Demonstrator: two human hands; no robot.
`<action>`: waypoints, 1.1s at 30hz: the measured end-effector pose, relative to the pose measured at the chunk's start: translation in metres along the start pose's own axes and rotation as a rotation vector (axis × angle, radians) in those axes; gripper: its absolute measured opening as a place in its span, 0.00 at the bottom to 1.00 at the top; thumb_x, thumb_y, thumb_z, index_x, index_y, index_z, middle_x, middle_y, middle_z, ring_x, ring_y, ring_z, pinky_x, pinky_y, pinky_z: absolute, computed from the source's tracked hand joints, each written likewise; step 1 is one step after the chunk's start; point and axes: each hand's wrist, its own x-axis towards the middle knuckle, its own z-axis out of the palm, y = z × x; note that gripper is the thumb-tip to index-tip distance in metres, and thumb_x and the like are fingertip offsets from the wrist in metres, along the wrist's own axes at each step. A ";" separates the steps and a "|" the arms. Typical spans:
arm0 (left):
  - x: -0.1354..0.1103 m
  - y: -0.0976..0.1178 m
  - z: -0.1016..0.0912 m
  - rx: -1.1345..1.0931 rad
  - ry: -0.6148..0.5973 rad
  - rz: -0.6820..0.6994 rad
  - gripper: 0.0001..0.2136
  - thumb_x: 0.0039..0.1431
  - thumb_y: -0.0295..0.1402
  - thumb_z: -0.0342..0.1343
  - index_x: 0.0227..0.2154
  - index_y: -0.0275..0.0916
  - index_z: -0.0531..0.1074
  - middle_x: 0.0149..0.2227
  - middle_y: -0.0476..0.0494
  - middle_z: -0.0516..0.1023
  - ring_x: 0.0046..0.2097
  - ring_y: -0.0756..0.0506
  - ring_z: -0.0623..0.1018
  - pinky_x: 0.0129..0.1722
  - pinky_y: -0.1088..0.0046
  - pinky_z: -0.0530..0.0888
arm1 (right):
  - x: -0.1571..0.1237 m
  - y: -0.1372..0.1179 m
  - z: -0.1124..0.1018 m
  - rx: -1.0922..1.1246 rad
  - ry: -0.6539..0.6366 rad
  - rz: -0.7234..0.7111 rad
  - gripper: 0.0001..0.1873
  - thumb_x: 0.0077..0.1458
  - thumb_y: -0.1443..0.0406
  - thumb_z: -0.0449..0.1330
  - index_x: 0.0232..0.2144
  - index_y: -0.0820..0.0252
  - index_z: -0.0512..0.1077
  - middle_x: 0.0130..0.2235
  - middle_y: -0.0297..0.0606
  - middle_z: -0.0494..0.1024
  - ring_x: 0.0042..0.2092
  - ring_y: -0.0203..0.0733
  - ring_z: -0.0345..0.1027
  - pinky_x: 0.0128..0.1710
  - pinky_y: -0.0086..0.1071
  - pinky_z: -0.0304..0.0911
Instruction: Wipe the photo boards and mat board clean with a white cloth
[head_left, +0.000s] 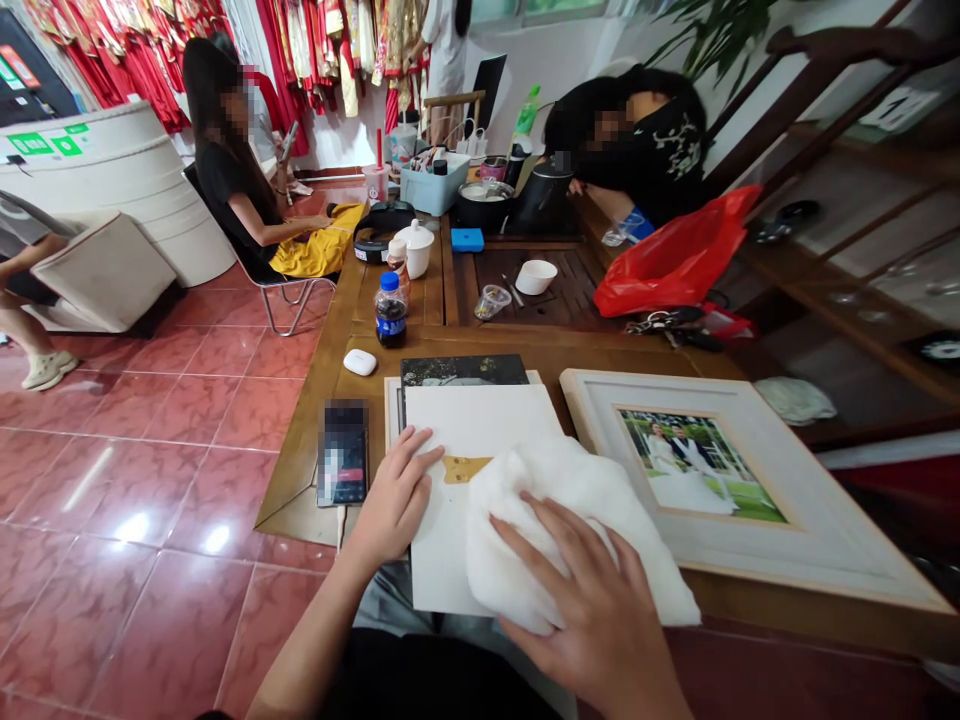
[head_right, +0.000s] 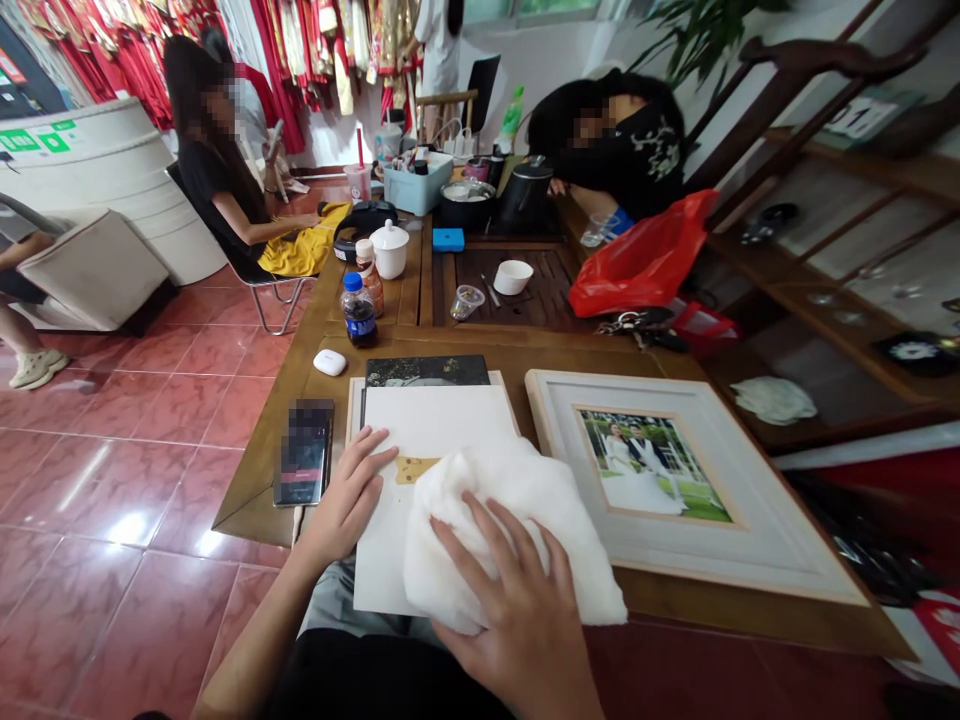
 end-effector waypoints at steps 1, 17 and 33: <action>0.000 0.000 0.000 0.000 0.002 0.001 0.19 0.75 0.31 0.40 0.63 0.45 0.65 0.70 0.41 0.59 0.74 0.40 0.50 0.71 0.49 0.54 | 0.003 -0.005 0.002 0.012 -0.001 -0.010 0.30 0.55 0.55 0.62 0.60 0.48 0.69 0.64 0.47 0.68 0.61 0.62 0.63 0.59 0.57 0.50; -0.001 -0.002 -0.001 0.018 -0.002 0.009 0.19 0.75 0.30 0.39 0.63 0.44 0.64 0.70 0.40 0.58 0.74 0.40 0.49 0.72 0.48 0.53 | 0.009 0.000 0.001 0.040 -0.016 -0.086 0.30 0.54 0.56 0.63 0.60 0.48 0.69 0.64 0.45 0.69 0.61 0.56 0.64 0.60 0.50 0.50; -0.001 -0.005 0.000 -0.004 0.011 0.021 0.19 0.75 0.32 0.39 0.63 0.45 0.65 0.70 0.39 0.59 0.74 0.39 0.51 0.71 0.48 0.55 | 0.018 -0.022 0.008 0.030 -0.022 -0.106 0.32 0.54 0.53 0.63 0.60 0.49 0.69 0.64 0.47 0.68 0.61 0.60 0.63 0.61 0.55 0.46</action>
